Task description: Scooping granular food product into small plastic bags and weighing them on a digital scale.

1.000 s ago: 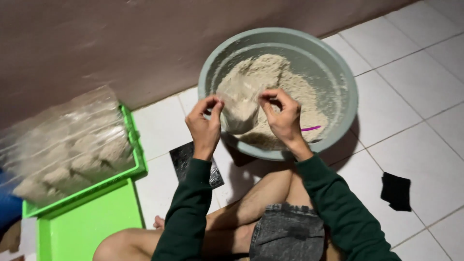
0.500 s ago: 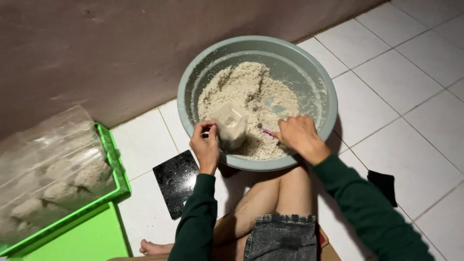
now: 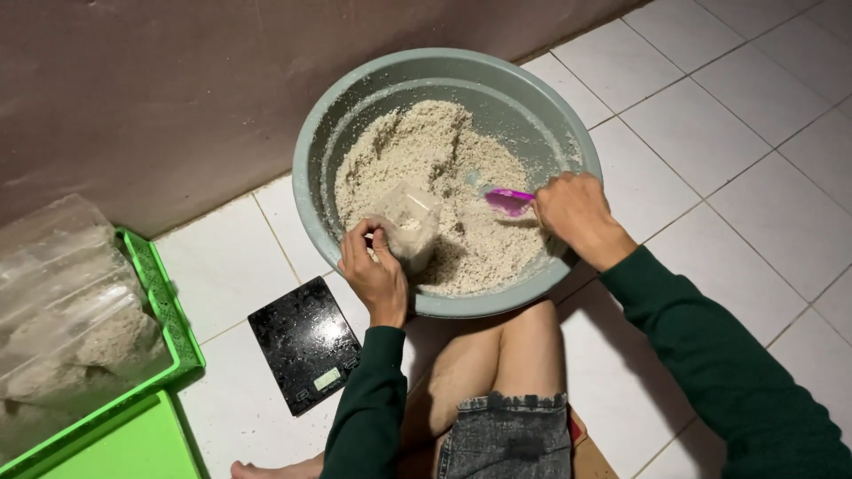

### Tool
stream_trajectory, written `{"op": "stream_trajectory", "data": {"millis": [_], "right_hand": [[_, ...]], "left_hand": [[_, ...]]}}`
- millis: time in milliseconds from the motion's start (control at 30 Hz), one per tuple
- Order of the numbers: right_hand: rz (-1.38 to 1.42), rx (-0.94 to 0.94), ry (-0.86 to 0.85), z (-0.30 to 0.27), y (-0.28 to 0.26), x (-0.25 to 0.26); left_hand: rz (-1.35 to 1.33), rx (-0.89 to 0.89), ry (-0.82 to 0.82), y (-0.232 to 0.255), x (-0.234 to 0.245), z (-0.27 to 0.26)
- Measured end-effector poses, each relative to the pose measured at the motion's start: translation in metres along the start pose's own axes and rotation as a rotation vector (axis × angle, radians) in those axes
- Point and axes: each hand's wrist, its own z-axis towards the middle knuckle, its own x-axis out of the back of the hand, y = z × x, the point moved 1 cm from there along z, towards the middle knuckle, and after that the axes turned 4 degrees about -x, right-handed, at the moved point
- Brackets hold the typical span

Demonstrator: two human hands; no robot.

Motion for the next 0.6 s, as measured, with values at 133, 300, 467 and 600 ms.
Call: {"op": "stream_trajectory", "data": {"millis": [133,300,467,600], "right_hand": [[0.164,-0.027,-0.088,-0.003,-0.019,-0.017],[0.442,-0.098,-0.226,-0.014,-0.013,-0.017],[0.565,-0.162,-0.295,-0.026,-0.012,0.013],[0.693,-0.139,-0.304,-0.033,-0.012,0.011]], "left_hand": [[0.027,0.006,-0.002,-0.003,-0.002,-0.001],[-0.023,0.022,-0.008,-0.003,-0.003,-0.002],[-0.023,0.024,-0.003,0.000,0.000,0.001],[-0.065,0.027,0.002,-0.001,0.000,0.000]]}}
